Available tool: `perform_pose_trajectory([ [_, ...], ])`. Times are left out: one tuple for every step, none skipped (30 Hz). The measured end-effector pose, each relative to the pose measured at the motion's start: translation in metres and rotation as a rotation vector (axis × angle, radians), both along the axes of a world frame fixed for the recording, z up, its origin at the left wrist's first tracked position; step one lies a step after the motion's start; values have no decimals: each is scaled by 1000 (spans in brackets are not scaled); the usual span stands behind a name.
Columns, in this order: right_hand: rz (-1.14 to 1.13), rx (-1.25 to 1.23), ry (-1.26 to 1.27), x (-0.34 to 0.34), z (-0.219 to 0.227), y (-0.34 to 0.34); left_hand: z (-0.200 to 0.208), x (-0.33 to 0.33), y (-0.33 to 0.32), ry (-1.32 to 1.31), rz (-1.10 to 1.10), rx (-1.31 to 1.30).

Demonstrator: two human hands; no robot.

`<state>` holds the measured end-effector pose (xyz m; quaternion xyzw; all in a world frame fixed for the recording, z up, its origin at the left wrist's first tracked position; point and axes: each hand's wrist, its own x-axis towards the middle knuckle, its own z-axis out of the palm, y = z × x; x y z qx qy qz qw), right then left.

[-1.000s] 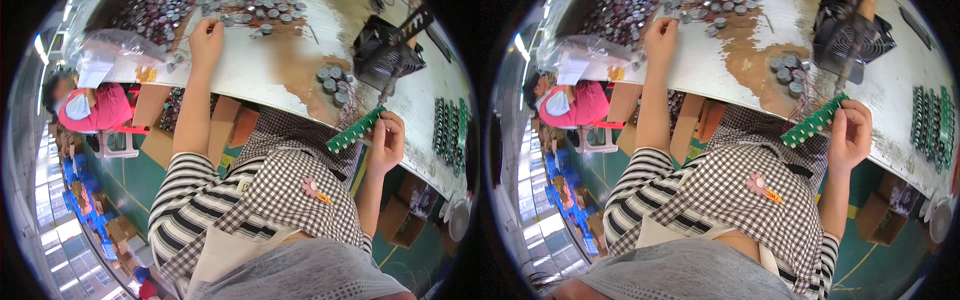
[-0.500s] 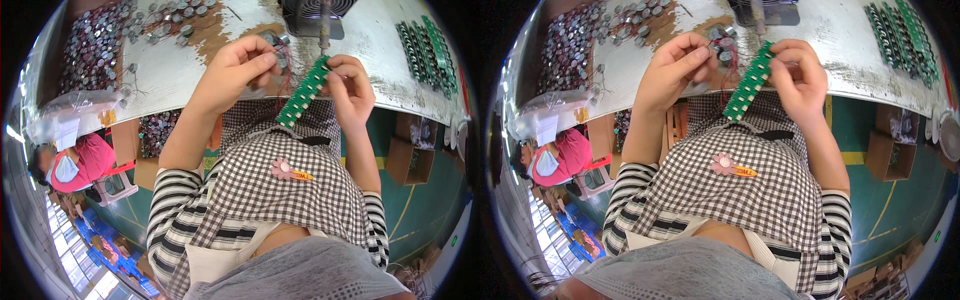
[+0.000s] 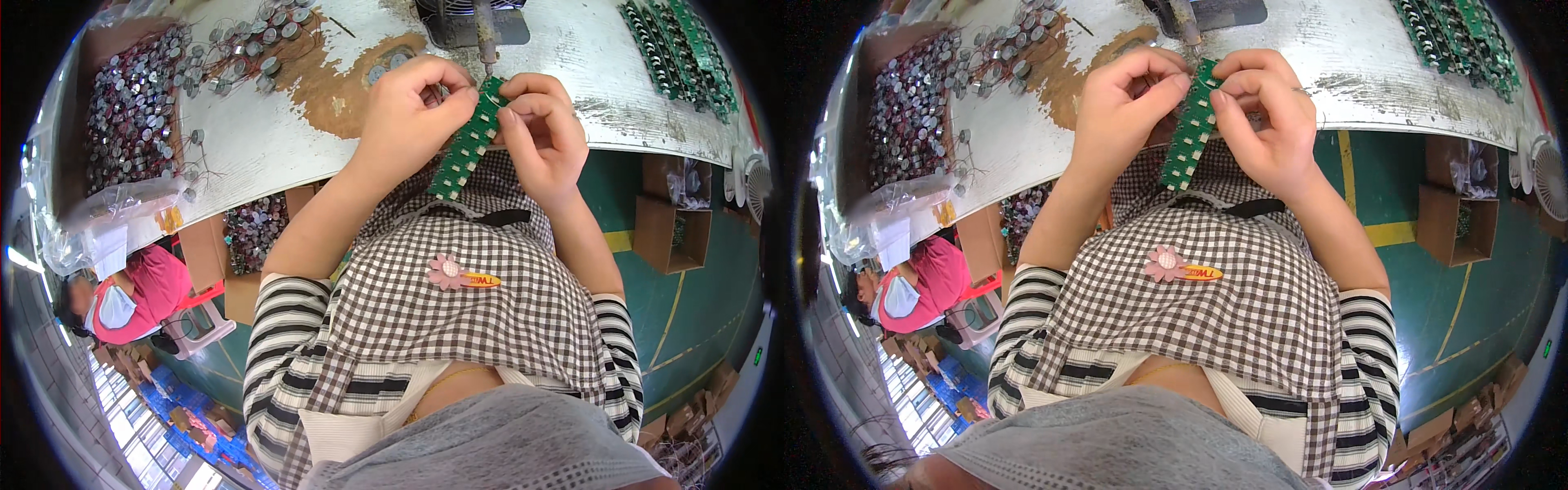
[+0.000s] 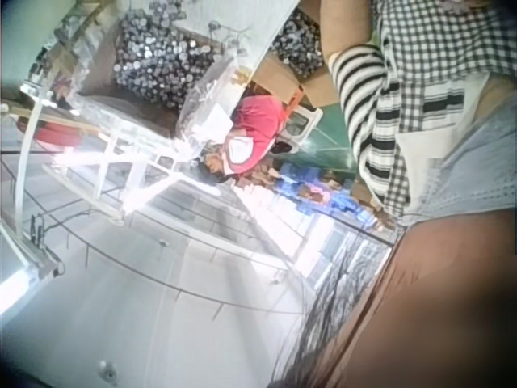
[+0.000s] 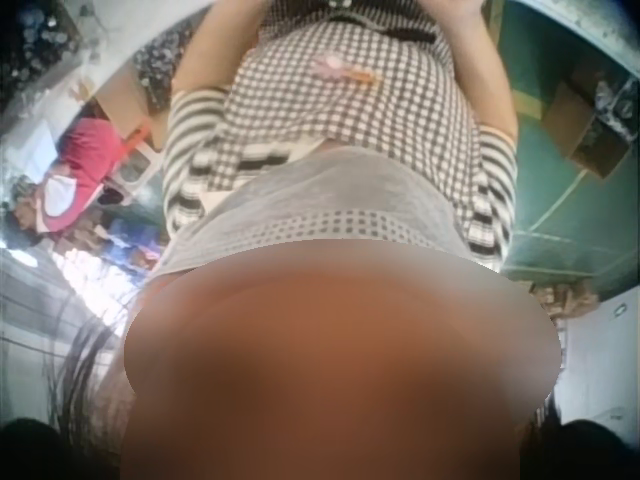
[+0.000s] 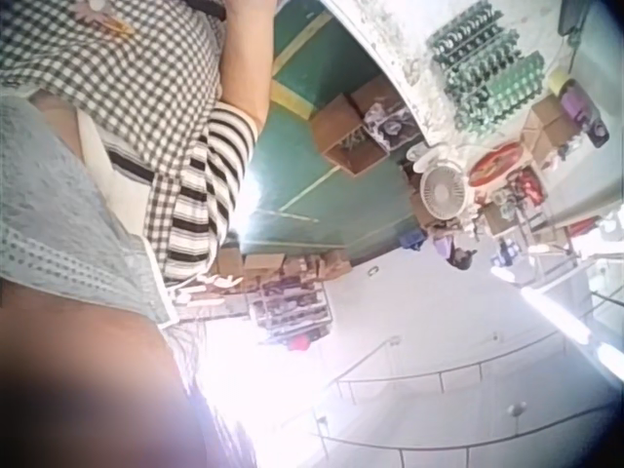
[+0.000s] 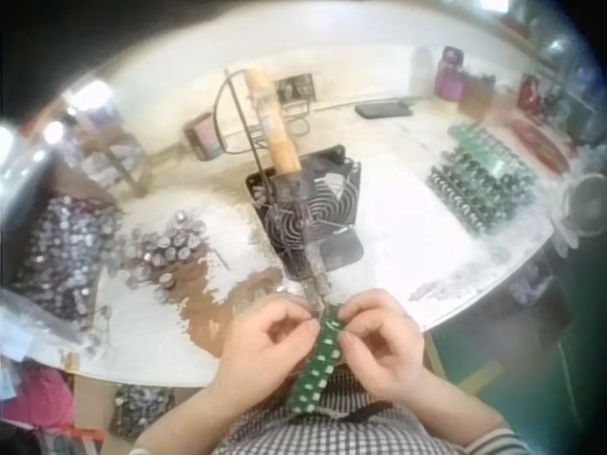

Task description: The person connects wires from small round components to circuit boards by hand and stacks the assembled circuit boards.

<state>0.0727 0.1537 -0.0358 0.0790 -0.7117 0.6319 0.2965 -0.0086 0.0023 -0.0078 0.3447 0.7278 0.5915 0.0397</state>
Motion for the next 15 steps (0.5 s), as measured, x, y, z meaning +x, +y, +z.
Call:
perform_pose_trajectory([
  [-16,27,12,-1,1,0,1,1,1,-188,18,-40],
  [-27,44,18,-1,3,1,3,2,1,-376,37,-79],
  [-33,56,23,-2,4,1,5,2,2,-377,36,-79],
  [-55,76,16,-2,6,2,6,3,3,-411,50,-76],
  [-67,78,-5,-2,7,2,8,3,4,-417,53,-33],
  [-79,98,7,-2,7,1,9,4,5,-447,62,-73],
  [-86,105,13,-3,8,1,10,4,6,-419,64,-61],
  [-86,101,17,-4,9,1,10,4,8,-392,67,-48],
  [-92,112,18,-4,9,2,11,4,9,-393,67,-48],
  [-110,135,28,-6,9,2,11,3,10,-360,68,-31],
  [-122,151,43,-7,10,3,11,3,11,-327,68,-14],
  [-126,157,36,-7,10,3,11,4,11,-327,70,-14],
  [-126,175,63,-8,11,4,11,4,12,-352,90,16],
  [-127,194,91,-8,11,5,11,4,12,-376,110,46],
  [-127,194,93,-8,11,4,11,5,11,-375,110,47],
])
